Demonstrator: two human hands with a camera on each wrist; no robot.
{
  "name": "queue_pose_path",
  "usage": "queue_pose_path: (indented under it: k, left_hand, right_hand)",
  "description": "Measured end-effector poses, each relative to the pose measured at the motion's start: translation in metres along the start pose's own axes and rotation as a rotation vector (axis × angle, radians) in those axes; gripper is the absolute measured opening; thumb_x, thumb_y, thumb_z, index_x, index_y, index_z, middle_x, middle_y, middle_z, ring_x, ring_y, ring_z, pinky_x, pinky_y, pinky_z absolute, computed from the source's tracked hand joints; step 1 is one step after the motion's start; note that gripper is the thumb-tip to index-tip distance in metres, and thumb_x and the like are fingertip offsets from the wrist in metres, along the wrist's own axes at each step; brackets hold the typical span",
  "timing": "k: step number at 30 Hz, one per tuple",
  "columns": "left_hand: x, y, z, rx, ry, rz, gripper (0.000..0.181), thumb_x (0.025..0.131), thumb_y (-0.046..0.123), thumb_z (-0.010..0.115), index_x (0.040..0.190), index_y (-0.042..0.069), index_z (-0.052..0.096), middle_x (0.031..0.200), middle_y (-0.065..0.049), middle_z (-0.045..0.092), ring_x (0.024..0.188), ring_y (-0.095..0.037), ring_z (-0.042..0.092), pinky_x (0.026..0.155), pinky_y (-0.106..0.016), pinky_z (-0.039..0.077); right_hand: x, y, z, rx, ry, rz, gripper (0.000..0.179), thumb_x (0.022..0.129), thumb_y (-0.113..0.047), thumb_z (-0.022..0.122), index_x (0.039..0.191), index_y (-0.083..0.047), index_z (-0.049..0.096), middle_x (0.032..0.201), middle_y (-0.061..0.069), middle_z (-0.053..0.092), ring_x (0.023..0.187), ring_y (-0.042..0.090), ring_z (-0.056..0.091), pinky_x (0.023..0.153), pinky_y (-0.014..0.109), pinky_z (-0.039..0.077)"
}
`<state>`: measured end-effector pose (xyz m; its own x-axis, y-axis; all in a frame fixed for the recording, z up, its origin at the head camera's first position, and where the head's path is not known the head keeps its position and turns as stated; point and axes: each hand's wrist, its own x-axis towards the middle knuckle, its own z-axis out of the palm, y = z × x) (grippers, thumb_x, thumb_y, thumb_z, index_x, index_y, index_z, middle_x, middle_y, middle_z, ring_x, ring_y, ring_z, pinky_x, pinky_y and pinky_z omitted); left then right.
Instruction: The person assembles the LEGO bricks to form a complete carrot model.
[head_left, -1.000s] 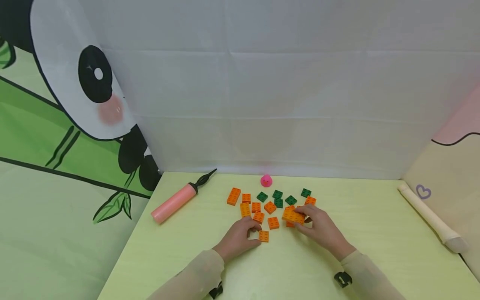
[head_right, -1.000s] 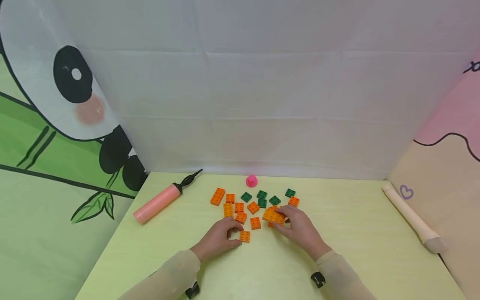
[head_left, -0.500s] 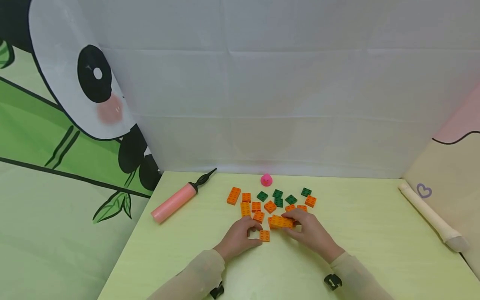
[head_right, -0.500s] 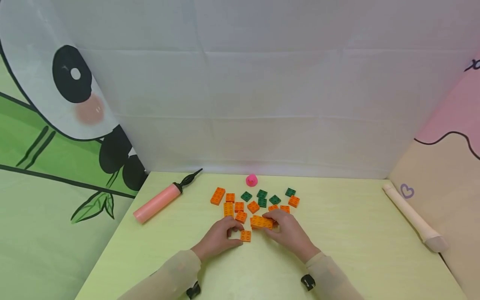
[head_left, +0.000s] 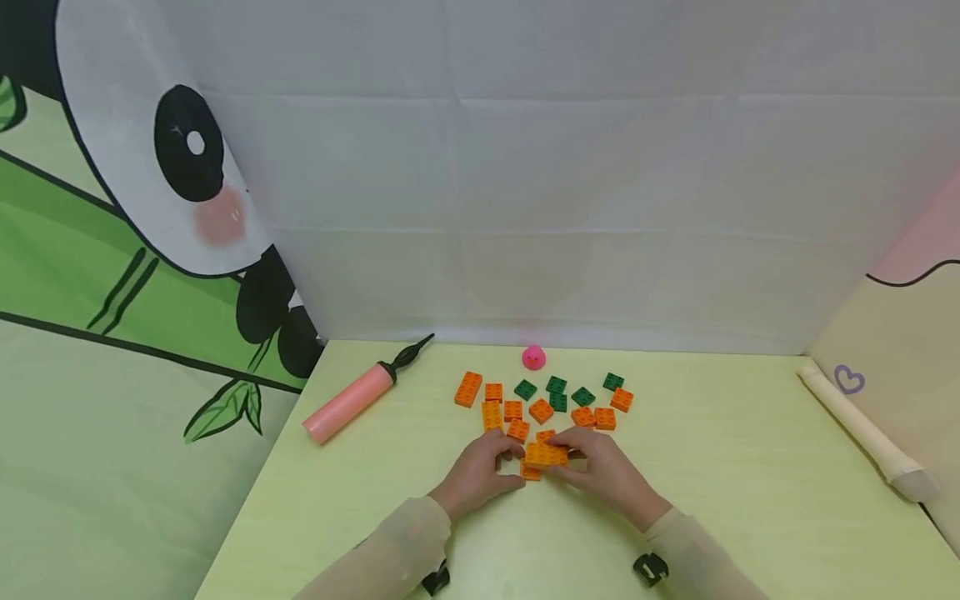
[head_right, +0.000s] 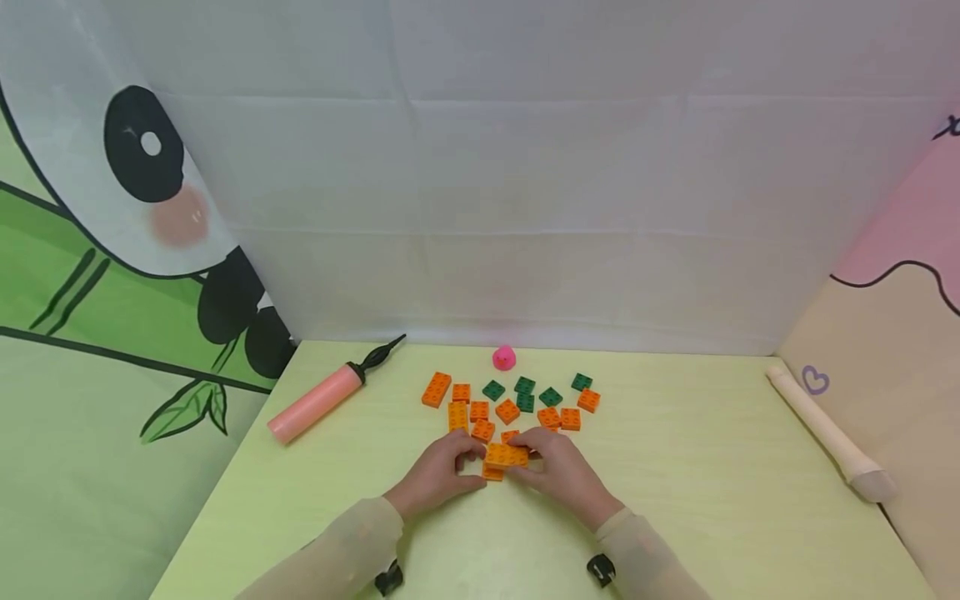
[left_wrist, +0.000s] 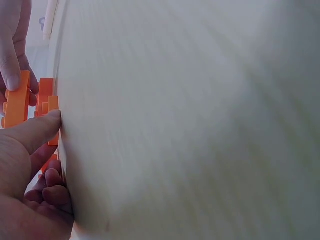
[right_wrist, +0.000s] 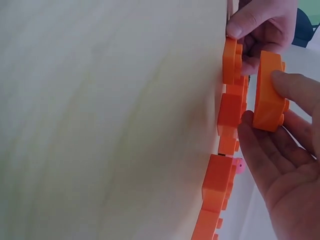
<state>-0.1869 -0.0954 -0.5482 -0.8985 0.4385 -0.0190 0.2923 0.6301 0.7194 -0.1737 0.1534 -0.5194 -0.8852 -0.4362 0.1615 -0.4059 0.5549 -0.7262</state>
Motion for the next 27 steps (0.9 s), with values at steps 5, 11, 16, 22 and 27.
queue_pose_path:
  k: [5, 11, 16, 22, 27]
  left_hand:
    - [0.001, -0.001, 0.001, 0.016, -0.004, -0.014, 0.031, 0.087, 0.024, 0.088, 0.112, 0.018, 0.073, 0.098, 0.007, 0.057, 0.084, -0.012, 0.051, 0.075, -0.026, 0.047]
    - [0.002, -0.001, 0.000, 0.012, -0.007, -0.021, 0.036, 0.086, 0.025, 0.089, 0.117, 0.015, 0.073, 0.096, 0.008, 0.055, 0.083, -0.012, 0.051, 0.074, -0.026, 0.046]
    - [0.002, -0.001, 0.000, 0.009, -0.007, -0.021, 0.039, 0.086, 0.025, 0.089, 0.119, 0.014, 0.072, 0.096, 0.008, 0.054, 0.083, -0.012, 0.051, 0.074, -0.026, 0.046]
    - [0.002, -0.002, 0.000, 0.026, -0.007, -0.026, 0.037, 0.086, 0.026, 0.089, 0.118, 0.016, 0.072, 0.096, 0.009, 0.054, 0.084, -0.012, 0.051, 0.074, -0.025, 0.046]
    - [0.002, 0.001, -0.001, 0.022, -0.006, -0.021, 0.037, 0.085, 0.024, 0.089, 0.117, 0.015, 0.072, 0.095, 0.007, 0.054, 0.084, -0.012, 0.050, 0.074, -0.026, 0.045]
  right_hand:
    - [0.002, -0.001, 0.005, -0.009, -0.015, 0.016, 0.034, 0.090, -0.020, 0.085, 0.122, -0.013, 0.075, 0.117, -0.005, 0.072, 0.099, 0.012, 0.067, 0.090, 0.035, 0.058]
    - [0.004, -0.002, 0.010, -0.054, -0.037, -0.002, 0.036, 0.089, -0.020, 0.086, 0.122, -0.010, 0.076, 0.113, -0.005, 0.072, 0.097, 0.012, 0.067, 0.089, 0.033, 0.058]
    - [0.007, -0.002, 0.013, -0.068, -0.045, 0.000, 0.035, 0.089, -0.020, 0.086, 0.121, -0.010, 0.076, 0.112, -0.004, 0.072, 0.097, 0.012, 0.066, 0.089, 0.034, 0.058]
    - [0.009, -0.005, 0.015, -0.065, -0.055, 0.026, 0.036, 0.089, -0.019, 0.085, 0.122, -0.009, 0.076, 0.115, -0.001, 0.073, 0.101, 0.015, 0.068, 0.092, 0.037, 0.058]
    - [0.011, -0.005, 0.017, -0.070, -0.068, 0.042, 0.034, 0.089, -0.019, 0.085, 0.121, -0.010, 0.076, 0.115, 0.000, 0.074, 0.101, 0.015, 0.068, 0.092, 0.038, 0.057]
